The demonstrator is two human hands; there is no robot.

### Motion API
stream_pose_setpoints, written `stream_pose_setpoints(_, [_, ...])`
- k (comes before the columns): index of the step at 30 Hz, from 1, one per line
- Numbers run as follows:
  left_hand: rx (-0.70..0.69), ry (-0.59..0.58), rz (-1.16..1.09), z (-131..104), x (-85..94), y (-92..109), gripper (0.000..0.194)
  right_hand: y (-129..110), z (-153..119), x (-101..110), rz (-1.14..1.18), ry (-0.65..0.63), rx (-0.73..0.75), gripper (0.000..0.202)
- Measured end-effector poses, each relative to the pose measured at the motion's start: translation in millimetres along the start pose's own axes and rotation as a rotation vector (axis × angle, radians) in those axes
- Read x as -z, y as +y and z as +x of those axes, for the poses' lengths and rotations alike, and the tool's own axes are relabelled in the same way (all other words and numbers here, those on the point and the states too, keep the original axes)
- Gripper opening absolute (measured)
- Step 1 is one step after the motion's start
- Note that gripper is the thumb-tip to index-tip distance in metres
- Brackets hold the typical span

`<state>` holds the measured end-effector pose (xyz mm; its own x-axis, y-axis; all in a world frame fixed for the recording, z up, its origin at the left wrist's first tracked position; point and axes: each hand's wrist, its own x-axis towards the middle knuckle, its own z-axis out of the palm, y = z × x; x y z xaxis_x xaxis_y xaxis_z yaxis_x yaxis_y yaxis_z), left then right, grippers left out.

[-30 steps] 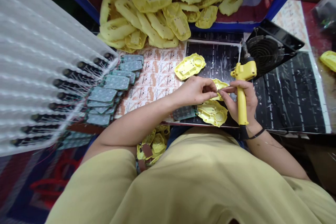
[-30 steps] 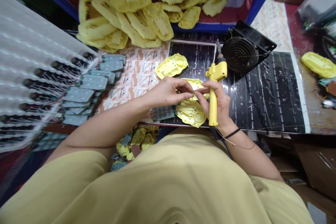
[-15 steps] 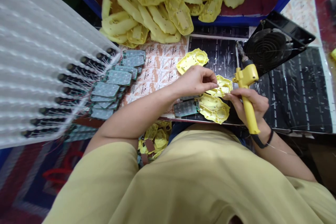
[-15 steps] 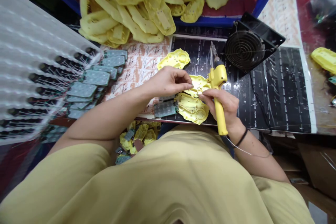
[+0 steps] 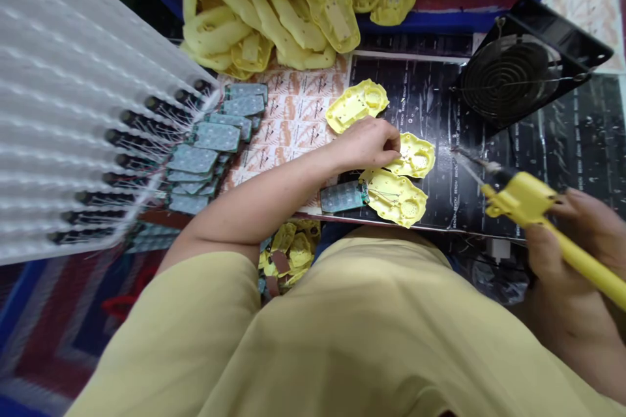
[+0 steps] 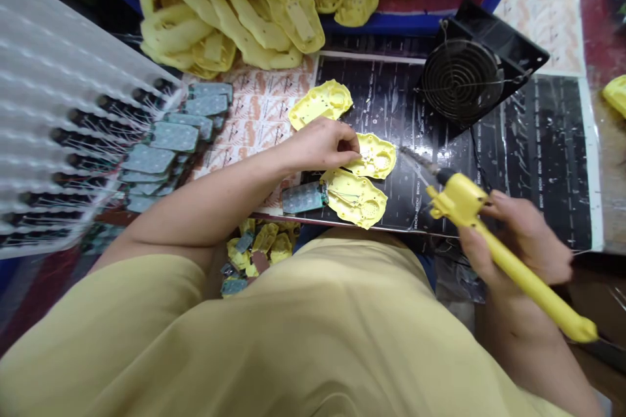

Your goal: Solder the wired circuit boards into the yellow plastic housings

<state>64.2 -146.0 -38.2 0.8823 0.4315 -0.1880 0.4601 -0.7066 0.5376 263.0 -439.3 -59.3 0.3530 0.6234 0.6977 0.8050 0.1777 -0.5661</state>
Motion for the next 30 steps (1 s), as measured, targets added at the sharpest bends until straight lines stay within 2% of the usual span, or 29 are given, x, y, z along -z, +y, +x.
stream_pose_setpoints(2, [0.018,-0.012,-0.007,-0.7,1.7,1.9,0.017,6.0,-2.4,-18.2,0.024,-0.033,0.095,0.050])
stream_pose_setpoints(7, [0.048,-0.017,-0.028,-2.8,4.0,5.6,0.017,2.9,-1.7,-45.8,0.168,-0.001,0.140,0.025])
stream_pose_setpoints(9, [0.042,-0.012,-0.037,-3.4,3.9,5.3,0.016,1.1,-3.5,-47.5,0.129,-0.034,0.098,0.024])
stream_pose_setpoints(12, [0.030,-0.015,-0.040,-3.5,3.1,3.2,0.016,2.2,-9.7,-44.9,0.013,-0.057,0.003,0.038])
stream_pose_setpoints(14, [0.009,-0.011,-0.039,-3.2,2.5,1.5,0.015,4.5,-13.1,-43.9,-0.003,-0.050,-0.002,0.042])
stream_pose_setpoints(18, [-0.019,-0.004,-0.025,-2.8,1.8,0.5,0.013,6.0,-11.9,-48.3,0.142,-0.024,0.059,0.031])
stream_pose_setpoints(21, [0.014,-0.015,-0.012,-2.5,1.8,2.5,0.013,1.8,-6.2,-52.4,0.180,-0.059,0.065,0.027])
stream_pose_setpoints(25, [0.024,-0.020,-0.014,-2.0,2.0,5.1,0.014,-2.9,1.5,-53.7,0.170,-0.099,0.101,0.022])
stream_pose_setpoints(30, [0.029,-0.027,-0.001,-1.3,2.5,6.0,0.015,3.2,7.4,-47.3,0.046,-0.243,0.267,0.024])
